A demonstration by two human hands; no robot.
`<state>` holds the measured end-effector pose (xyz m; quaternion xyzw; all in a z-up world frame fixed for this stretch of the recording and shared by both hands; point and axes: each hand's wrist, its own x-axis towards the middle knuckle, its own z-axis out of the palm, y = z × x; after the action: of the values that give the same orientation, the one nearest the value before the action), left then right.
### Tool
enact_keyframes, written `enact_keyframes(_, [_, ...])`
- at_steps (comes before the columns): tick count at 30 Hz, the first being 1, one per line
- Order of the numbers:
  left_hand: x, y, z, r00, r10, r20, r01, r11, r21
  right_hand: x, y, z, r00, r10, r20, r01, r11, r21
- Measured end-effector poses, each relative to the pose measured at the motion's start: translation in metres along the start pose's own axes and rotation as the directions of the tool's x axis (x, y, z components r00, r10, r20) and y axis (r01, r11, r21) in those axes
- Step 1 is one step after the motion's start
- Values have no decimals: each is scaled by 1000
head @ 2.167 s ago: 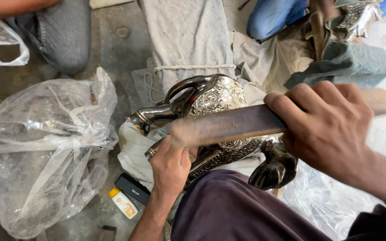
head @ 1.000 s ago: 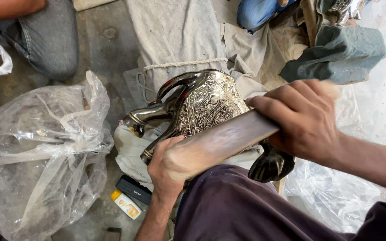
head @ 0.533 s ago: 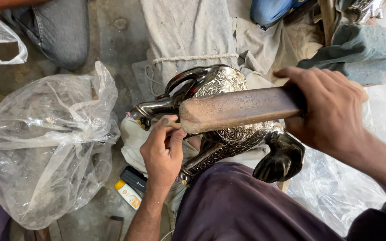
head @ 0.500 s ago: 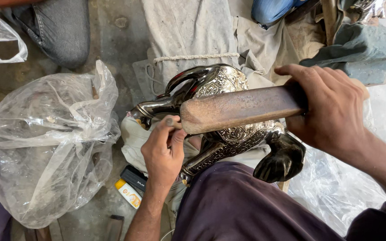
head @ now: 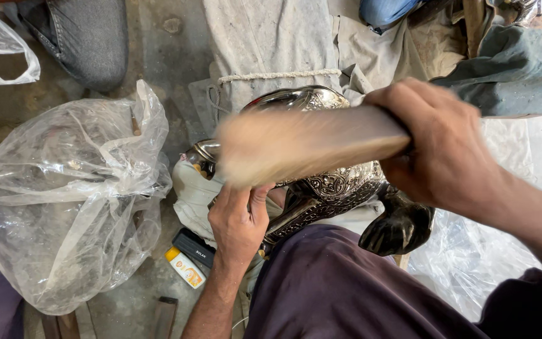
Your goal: The person uses a wooden mallet and a small metal chisel to engrave intricate patterns onto a silver-colored metal elephant statue. The statue is held on the person's lap as they repeatedly strike the chisel to create detailed designs on the surface.
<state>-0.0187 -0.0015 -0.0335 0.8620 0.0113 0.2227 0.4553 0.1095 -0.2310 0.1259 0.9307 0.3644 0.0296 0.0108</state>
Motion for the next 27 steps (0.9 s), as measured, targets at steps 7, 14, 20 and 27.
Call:
enact_keyframes(7, [-18,-18,8,999,46,29,-48,998,45,-6,-8,-5,1000,18,-17,-17,995,96])
enact_keyframes(14, [-17,-14,9,995,104,-7,-103,989,105,-17,-14,-9,984,61,-166,-13,962,272])
enact_keyframes(20, [-11,12,-10,995,-67,-81,59,994,-97,-53,-14,12,981,181,71,-180,983,-33])
enact_keyframes(27, [-32,13,-35,861,-502,-78,431,803,-411,-97,-2,88,758,649,66,-622,687,375])
